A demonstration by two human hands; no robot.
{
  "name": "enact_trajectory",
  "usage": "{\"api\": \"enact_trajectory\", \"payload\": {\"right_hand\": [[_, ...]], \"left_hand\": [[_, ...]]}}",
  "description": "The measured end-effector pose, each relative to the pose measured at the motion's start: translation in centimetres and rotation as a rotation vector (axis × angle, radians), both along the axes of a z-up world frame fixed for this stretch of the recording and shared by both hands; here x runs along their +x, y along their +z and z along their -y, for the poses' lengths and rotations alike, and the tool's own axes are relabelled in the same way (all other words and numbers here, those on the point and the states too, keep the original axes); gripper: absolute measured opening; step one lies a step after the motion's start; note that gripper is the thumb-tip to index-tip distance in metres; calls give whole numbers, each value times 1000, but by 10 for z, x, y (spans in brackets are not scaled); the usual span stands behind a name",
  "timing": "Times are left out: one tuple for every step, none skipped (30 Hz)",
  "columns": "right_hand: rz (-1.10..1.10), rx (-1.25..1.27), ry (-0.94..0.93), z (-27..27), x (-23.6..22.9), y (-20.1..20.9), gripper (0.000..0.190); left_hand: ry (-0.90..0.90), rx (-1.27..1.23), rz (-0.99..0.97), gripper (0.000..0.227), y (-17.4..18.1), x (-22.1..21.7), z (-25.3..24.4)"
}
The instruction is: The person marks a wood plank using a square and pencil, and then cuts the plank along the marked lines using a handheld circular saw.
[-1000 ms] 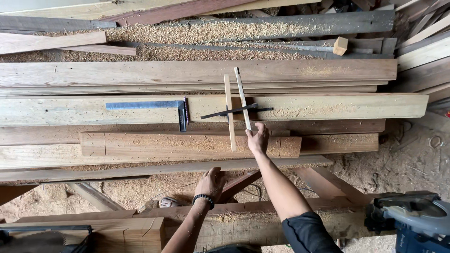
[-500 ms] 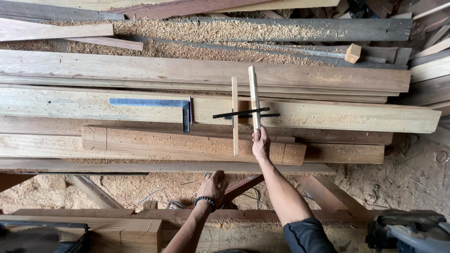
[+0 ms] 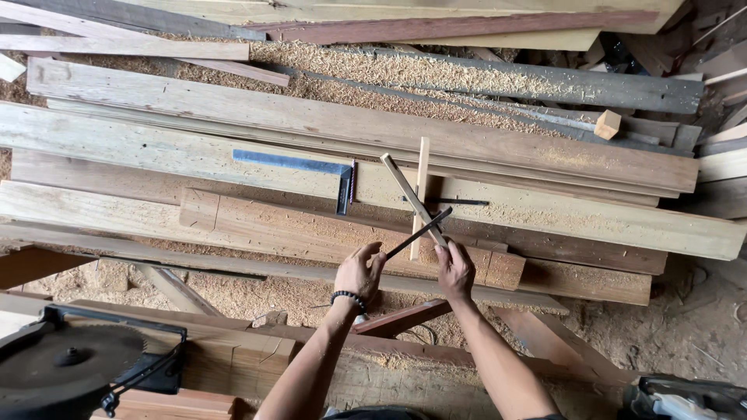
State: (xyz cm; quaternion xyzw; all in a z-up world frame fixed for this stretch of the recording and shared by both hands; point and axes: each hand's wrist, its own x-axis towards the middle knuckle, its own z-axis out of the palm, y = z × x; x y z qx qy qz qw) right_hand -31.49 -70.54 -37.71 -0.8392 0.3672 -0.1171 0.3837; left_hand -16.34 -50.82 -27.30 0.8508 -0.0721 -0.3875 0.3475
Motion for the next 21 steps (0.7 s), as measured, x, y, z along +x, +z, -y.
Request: {"api": "enact_trajectory", "payload": {"right_hand": [[30,-25,25,-3,-4,-7,32],[56,-50,48,-6,-11,-13,31],[54,-52,52,-10,-15,-12,31],[91,-71,71,-11,-15,-12,30],[129,-90,90,-12,-15,-11,29],[133,-93,92,-14,-18,-9,29],[120,-89,106,-15,-20,-7,34],[106,-83,126,-16,-23,-5,39],[109,-84,134,-18,-18,8,39],[106,8,190,-22,-14,20,35],[103,100,247,-26,-10,34,32],[111,96,251,-32,-3,49,32],[88,202,283,-39,4,65,33],[66,307,315,-45,11,82,35],[74,300,321,-54,30,113,35],[114,394,320,-63,50,144,38],[153,488,321,-74,70,175,42],[156,485,334,-80,72,168,42],[172,512,244,-87,74,161,37],[196,538,158,-96,82,153,34],[206,536,177,-103,94,175,34]], "left_hand": [[-97,35,16,43,-14,-3,-6],[-196,69,28,39,-27,-8,-12],[-193,66,26,39,-27,-14,-17],[-228,91,44,37,-27,-17,-19],[-263,116,61,34,-27,-20,-22],[-261,112,65,34,-22,-19,-22],[-274,78,101,36,-18,-19,-21],[-281,46,135,37,-13,-21,-22],[-274,45,137,37,7,-13,-16],[-246,-65,114,38,27,-7,-12],[-219,-175,90,40,48,0,-9],[-216,-178,100,40,56,4,-6],[-155,-139,82,36,66,8,-4],[-95,-102,64,34,76,12,-2],[-91,-106,75,34,84,13,-8],[-131,-62,144,29,92,15,-13],[-170,-16,213,24,100,16,-20],[-158,-17,220,24,108,15,-25],[-133,-7,221,24,116,13,-32],[-106,5,231,24,124,16,-40],[-92,4,246,24,130,20,-50]]}}
